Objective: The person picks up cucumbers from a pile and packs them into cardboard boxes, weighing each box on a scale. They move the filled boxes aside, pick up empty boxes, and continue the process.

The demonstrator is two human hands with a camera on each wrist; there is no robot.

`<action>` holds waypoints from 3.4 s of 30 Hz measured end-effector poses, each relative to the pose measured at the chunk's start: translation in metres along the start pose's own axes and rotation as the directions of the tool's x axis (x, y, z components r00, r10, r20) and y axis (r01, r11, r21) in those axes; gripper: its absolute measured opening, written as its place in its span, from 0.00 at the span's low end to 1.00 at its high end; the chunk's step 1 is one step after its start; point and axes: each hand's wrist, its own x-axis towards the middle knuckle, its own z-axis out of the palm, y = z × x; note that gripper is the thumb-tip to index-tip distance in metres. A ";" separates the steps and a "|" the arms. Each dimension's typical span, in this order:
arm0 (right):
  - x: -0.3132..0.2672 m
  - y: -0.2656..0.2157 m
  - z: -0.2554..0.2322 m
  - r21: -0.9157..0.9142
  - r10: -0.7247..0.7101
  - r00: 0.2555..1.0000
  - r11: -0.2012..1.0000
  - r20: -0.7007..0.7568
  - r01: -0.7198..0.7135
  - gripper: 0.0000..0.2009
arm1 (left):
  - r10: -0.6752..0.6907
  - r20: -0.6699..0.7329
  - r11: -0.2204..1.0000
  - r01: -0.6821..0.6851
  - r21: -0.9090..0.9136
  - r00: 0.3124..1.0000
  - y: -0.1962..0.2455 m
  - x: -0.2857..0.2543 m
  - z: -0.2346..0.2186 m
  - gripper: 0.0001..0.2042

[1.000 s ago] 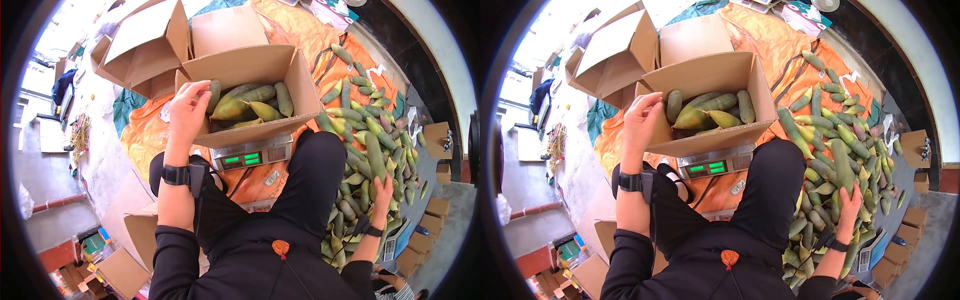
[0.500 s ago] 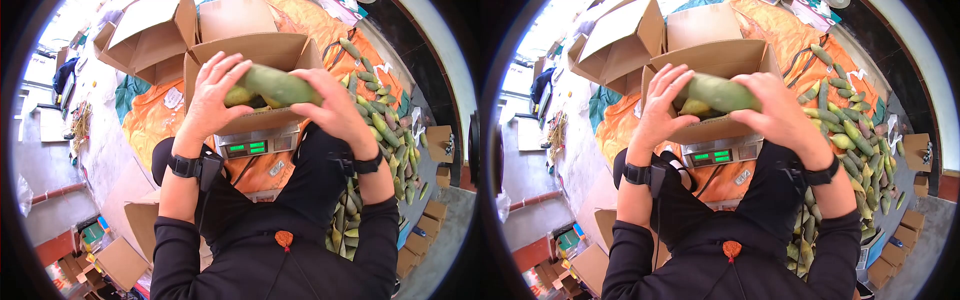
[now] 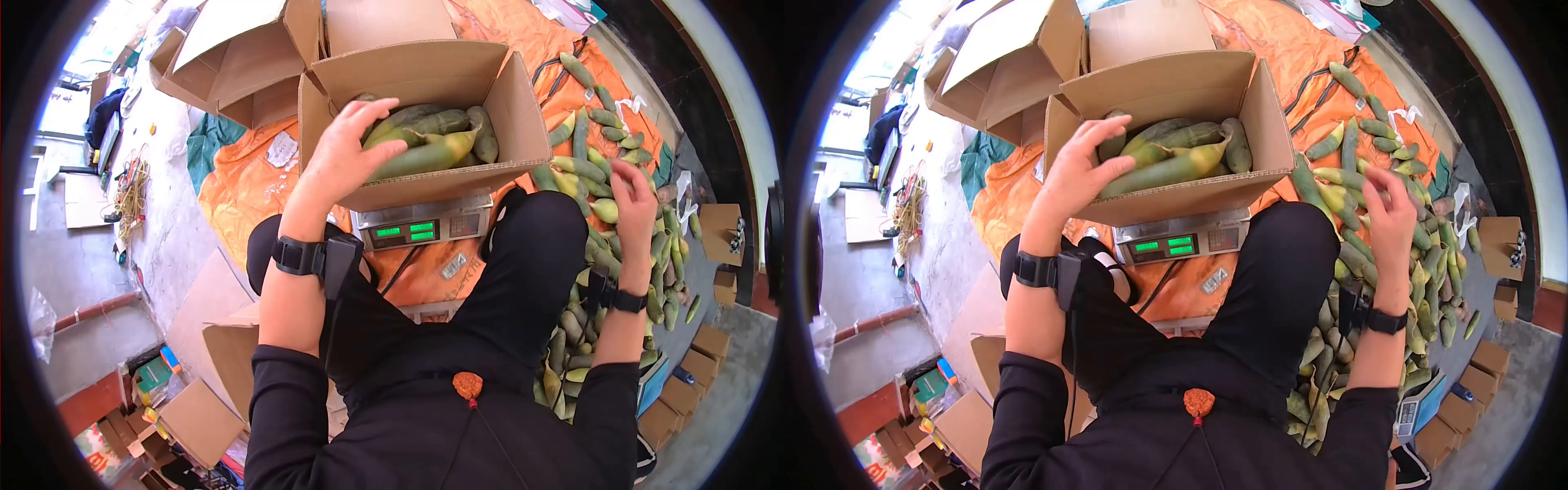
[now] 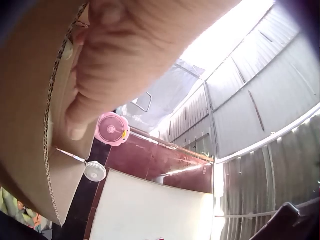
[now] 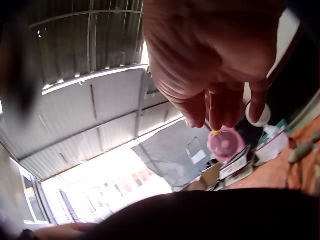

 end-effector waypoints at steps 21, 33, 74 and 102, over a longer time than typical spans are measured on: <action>-0.207 0.214 -0.076 -0.376 0.534 0.844 0.772 -0.056 -0.513 0.10 | -0.088 -0.472 0.996 0.069 -0.059 0.877 -0.019 -0.001 -0.022 0.11; -0.260 0.242 -0.080 -0.354 0.639 0.767 0.706 -0.055 -0.614 0.11 | -0.090 -0.442 0.995 0.064 -0.073 0.892 -0.016 0.001 -0.016 0.10; -0.110 0.112 -0.045 0.071 0.489 0.864 0.864 0.121 -0.499 0.13 | -0.026 -0.470 0.996 0.065 0.067 0.882 -0.015 -0.011 -0.025 0.10; -0.003 -0.099 0.145 -0.043 -0.161 0.825 0.975 0.542 0.219 0.09 | -0.944 -0.236 0.234 0.972 0.005 0.229 -0.016 -0.488 -0.006 0.39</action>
